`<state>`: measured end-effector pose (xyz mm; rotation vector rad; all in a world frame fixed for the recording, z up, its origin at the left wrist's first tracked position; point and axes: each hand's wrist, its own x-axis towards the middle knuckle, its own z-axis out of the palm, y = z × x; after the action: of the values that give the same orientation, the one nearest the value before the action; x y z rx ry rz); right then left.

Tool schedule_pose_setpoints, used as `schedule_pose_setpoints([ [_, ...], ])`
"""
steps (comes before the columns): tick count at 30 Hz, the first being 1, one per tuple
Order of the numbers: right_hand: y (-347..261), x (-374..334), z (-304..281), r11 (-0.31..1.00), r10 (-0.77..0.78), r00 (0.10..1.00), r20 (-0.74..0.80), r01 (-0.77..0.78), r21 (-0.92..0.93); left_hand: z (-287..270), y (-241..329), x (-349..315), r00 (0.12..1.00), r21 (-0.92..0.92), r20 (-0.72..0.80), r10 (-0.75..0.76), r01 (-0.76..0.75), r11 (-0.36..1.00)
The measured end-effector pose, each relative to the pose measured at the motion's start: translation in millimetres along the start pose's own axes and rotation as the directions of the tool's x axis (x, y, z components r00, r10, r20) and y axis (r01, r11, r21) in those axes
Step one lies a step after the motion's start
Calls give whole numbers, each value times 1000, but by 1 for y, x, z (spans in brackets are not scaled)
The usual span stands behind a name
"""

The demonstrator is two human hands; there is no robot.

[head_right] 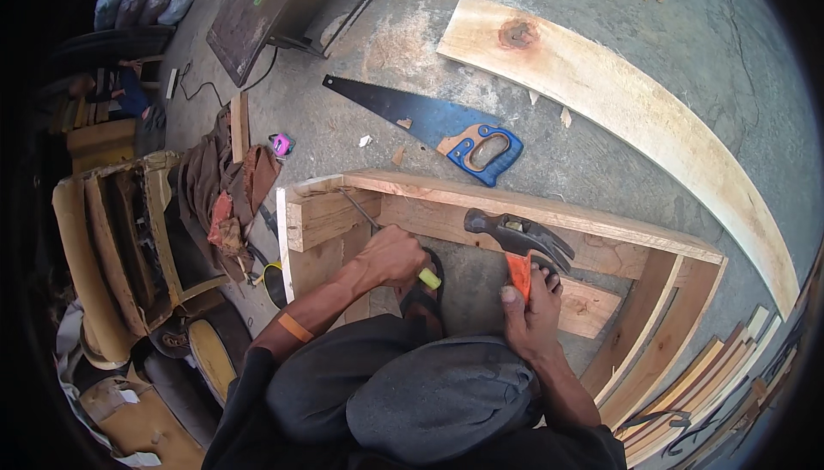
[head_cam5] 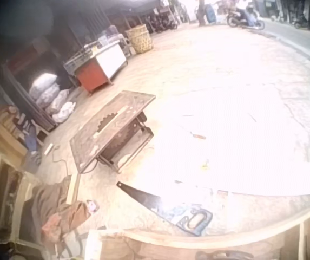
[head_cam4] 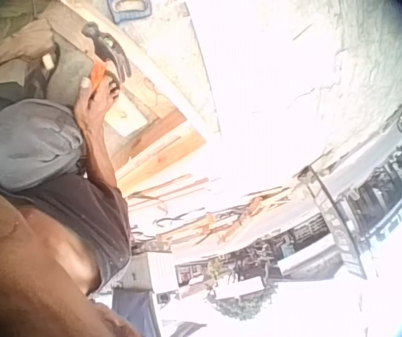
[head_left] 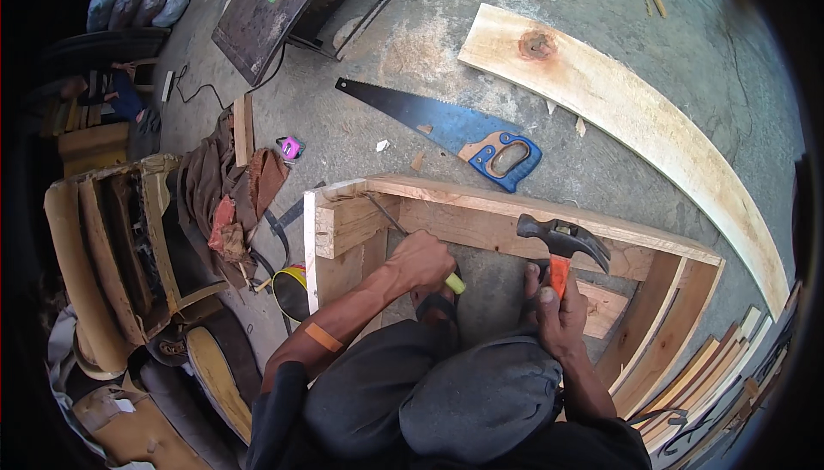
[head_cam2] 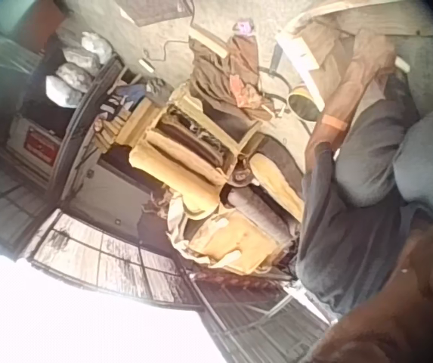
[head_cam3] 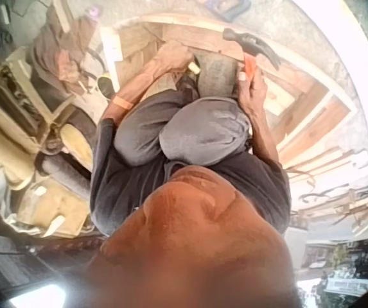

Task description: The person assembles a wooden frame by fitting planks together and securing them with a hammer and a green cylindrical tool. They then position a large curved wooden board onto the frame and slide it across a table saw surface.

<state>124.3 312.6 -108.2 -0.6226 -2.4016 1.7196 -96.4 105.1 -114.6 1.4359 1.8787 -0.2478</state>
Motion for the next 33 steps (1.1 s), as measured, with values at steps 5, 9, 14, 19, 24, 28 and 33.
schedule_pose_setpoints([
  [5,-11,8,-5,973,139,989,50,-146,177,-60,28,16,752,-385,-649,-120,-188,904],
  [9,-30,19,-6,921,182,983,-11,-167,351,-70,17,18,659,-341,-735,-160,-156,927],
  [14,-21,21,-13,893,191,981,-14,-168,418,-58,11,20,633,-338,-754,-174,-147,930],
  [19,-9,6,-21,803,130,989,-72,-62,593,-58,4,25,589,-364,-774,-234,-111,925],
  [24,13,2,21,845,346,923,168,-229,-483,-63,-2,27,596,-420,-747,-296,-78,904],
  [28,27,-8,8,869,293,938,184,-342,357,-55,2,17,633,-394,-733,-248,-98,914],
  [33,16,10,16,818,526,813,249,-405,-408,-51,-2,21,678,-369,-702,-217,-85,926],
])
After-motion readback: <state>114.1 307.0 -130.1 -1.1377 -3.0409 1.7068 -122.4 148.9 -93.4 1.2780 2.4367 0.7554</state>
